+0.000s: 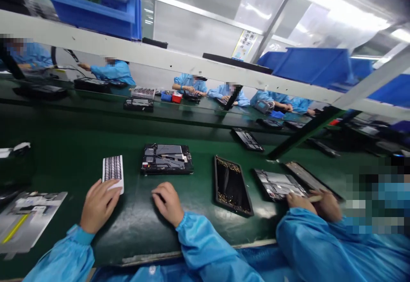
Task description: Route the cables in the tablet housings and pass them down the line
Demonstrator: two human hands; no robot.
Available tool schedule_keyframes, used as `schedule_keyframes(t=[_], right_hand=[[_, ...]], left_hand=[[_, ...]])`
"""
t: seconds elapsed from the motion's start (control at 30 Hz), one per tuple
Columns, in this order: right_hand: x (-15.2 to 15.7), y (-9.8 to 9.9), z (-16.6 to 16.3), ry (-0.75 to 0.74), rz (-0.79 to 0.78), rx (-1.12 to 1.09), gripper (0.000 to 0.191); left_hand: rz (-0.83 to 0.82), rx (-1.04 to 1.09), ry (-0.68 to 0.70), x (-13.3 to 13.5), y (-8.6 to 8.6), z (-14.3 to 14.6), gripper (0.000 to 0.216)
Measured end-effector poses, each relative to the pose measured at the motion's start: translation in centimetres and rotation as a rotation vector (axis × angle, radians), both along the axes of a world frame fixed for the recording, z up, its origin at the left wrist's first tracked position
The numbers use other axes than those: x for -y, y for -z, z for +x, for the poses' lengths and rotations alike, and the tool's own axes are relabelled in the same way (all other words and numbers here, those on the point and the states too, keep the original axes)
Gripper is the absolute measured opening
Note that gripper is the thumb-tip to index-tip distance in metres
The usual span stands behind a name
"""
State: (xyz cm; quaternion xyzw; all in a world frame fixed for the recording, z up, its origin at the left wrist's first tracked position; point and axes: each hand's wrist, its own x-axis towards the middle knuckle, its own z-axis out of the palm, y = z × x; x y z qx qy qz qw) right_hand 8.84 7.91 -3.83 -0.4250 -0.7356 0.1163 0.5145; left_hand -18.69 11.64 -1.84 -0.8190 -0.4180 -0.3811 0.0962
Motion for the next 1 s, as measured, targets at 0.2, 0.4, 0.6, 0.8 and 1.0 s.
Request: schedule_keyframes(t=[0.2, 0.4, 0.6, 0.8, 1.0], right_hand=[[-1.9, 0.4, 8.8, 0.463, -0.1, -0.236, 0.023], [-5.0, 1.7, 12.3, 0.507, -0.253, -0.327, 0.04], [-5.4, 2.7, 12.5, 0.493, -0.347, -0.382, 0.043], [-4.3, 1.8, 12.1, 0.503, -0.375, -0.408, 0.043], [-3.2, 0.0, 11.2, 0.543, -0.305, -0.151, 0.022]], left_hand=[[-0.327, 0.192, 0.018, -1.8, -0.7, 7.0, 0.043], [-0.72, 0.444, -0.14, -8.6, 0.9, 12.0, 0.068], [-0.725, 0.442, -0.08, -8.3, 2.0, 12.2, 0.065], [-0.767, 0.448, -0.067, -7.6, 1.1, 12.4, 0.064], [-0.87, 0.432, -0.137, -7.2, -0.1, 12.7, 0.066]])
